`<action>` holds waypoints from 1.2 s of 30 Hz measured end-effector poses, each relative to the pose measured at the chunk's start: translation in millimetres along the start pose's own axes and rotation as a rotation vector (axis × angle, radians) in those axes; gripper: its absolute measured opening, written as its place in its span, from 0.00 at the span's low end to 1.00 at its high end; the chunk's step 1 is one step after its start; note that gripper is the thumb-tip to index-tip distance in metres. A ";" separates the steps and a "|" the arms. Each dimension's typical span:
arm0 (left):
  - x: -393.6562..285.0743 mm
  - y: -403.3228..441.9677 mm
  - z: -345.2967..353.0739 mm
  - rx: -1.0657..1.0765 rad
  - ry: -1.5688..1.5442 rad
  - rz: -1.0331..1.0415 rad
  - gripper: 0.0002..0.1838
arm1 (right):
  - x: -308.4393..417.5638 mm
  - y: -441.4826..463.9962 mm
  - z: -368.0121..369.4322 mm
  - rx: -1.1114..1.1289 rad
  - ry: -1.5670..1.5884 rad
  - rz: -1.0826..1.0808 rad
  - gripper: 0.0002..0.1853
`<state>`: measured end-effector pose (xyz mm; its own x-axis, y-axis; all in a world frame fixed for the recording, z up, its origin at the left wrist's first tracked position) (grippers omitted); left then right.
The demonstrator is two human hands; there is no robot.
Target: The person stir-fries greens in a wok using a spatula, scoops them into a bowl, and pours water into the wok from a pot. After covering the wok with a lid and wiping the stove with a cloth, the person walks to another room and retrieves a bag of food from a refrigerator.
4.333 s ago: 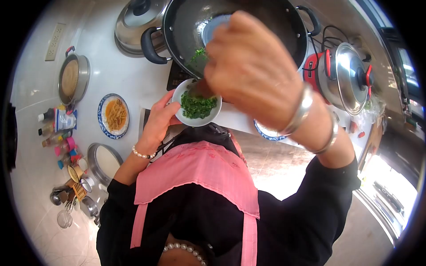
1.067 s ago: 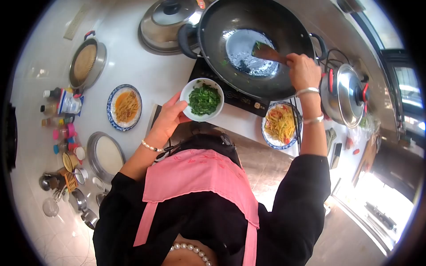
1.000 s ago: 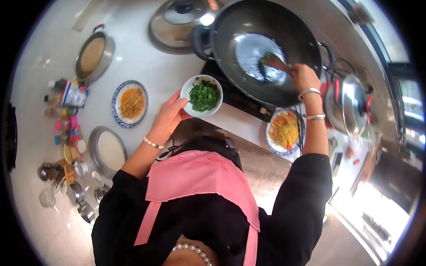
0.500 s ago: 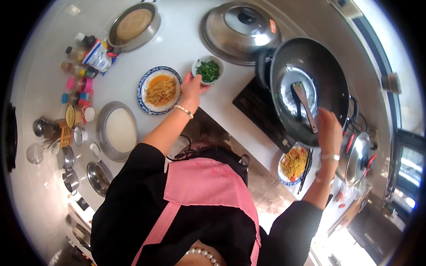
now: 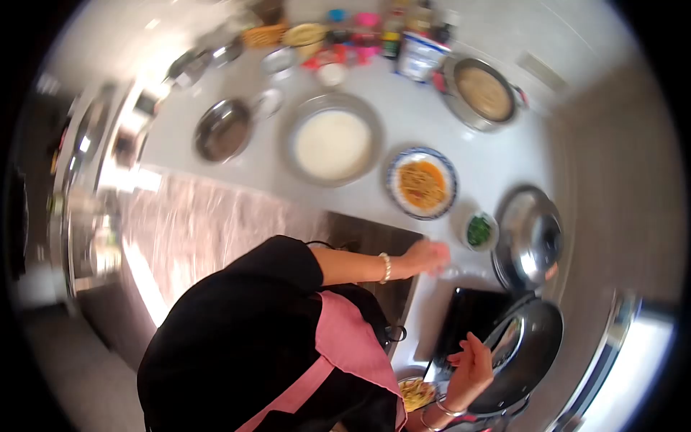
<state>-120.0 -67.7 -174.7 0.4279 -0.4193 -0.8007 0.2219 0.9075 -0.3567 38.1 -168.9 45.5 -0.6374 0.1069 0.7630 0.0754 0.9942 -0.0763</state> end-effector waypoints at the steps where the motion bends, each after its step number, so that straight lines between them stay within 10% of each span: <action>1: -15.5 -42.4 -1.2 0.129 0.179 -0.087 0.08 | 13.7 2.6 19.1 0.134 0.027 -0.005 0.12; 6: 19.8 -205.3 -125.4 -0.019 0.614 0.275 0.15 | 9.7 -5.9 149.9 0.764 0.176 -0.482 0.19; 8: 41.0 -286.8 -166.4 -0.136 0.578 0.082 0.16 | 31.1 -29.8 195.2 0.781 -0.039 -0.865 0.21; 17: 94.3 -527.4 -196.8 -0.703 0.191 -0.016 0.15 | -44.0 -161.3 413.4 1.692 0.137 -0.237 0.18; 26: 87.1 -676.6 -314.0 -1.279 -0.088 0.242 0.13 | 135.6 -217.7 604.1 1.458 0.230 -0.431 0.18; 31: 55.5 -715.0 -379.8 -1.363 -0.284 0.341 0.13 | 315.5 -207.7 697.0 1.433 0.659 -0.039 0.25; 36: 22.6 -747.7 -448.0 -1.516 -0.308 0.389 0.13 | 430.2 -124.9 880.7 1.419 1.103 0.067 0.07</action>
<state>-668.8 -744.4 -141.8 0.4420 0.0152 -0.8969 -0.8957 0.0610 -0.4404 -920.9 -239.3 -182.0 0.1356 0.6778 0.7226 -0.9479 0.3009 -0.1044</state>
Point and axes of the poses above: each hand's wrist, its own y-axis towards the middle knuckle, its own z-axis out of the palm, x = y × z, the point moved 5 cm from there along y, towards the middle knuckle, and after that the axes turned 2 degrees about z, right-handed, at the moved point
